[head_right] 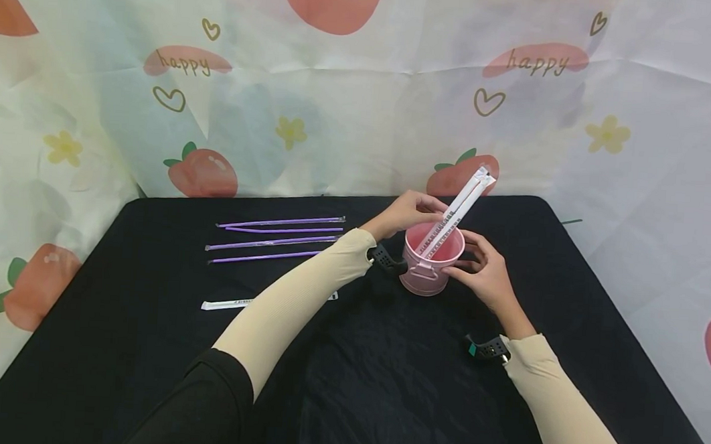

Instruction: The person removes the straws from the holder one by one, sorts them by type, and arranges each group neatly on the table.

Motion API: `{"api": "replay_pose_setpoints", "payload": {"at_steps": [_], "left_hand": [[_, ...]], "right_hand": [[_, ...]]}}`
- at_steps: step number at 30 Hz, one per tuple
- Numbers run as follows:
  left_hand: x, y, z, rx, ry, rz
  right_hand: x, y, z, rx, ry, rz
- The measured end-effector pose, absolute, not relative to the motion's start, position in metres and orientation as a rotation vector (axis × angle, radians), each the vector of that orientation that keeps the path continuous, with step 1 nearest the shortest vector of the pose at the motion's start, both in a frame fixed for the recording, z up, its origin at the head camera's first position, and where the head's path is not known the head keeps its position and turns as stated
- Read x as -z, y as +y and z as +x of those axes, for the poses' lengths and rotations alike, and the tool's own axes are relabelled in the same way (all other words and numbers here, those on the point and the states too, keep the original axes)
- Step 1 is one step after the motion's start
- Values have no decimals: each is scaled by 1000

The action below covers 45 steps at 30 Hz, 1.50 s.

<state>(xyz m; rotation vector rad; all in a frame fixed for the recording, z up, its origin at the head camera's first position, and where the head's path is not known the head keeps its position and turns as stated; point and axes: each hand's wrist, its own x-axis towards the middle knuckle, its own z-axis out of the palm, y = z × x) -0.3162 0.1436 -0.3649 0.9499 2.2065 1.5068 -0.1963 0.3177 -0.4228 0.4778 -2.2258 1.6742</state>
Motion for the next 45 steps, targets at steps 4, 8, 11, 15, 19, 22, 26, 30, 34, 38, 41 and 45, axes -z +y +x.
{"api": "replay_pose_setpoints", "payload": {"at_steps": [4,8,11,15,19,22,26,30,34,38,41,45], "left_hand": [[364,143,-315,-1507,2186,950],[363,144,-314,-1488,2177,958],[363,145,-314,-1466,2188,964],[364,144,-315,-1468,2197,973],[363,143,-318,-1491,2190,972],[361,141,-319,-1502,2188,962],[358,140,-320,-1512,2178,940],[356,140,-320,-1519,2159,932],[352,139,-320,-1545,2140,943],[348,138,-320,-1578,2123,939],[345,137,-320,-1610,2105,927],[338,136,-320,-1656,2072,910]], "right_hand": [[423,318,-197,-1676,-2226,474],[423,318,-196,-1677,-2222,485],[422,317,-196,-1675,-2218,493],[422,317,-196,-1671,-2219,486],[423,318,-197,-1668,-2217,483],[423,318,-197,-1677,-2208,487],[422,317,-197,-1661,-2220,476],[421,316,-196,-1645,-2234,464],[420,316,-195,-1661,-2224,473],[421,315,-195,-1672,-2214,481],[421,315,-195,-1678,-2206,486],[422,315,-195,-1684,-2199,490]]}}
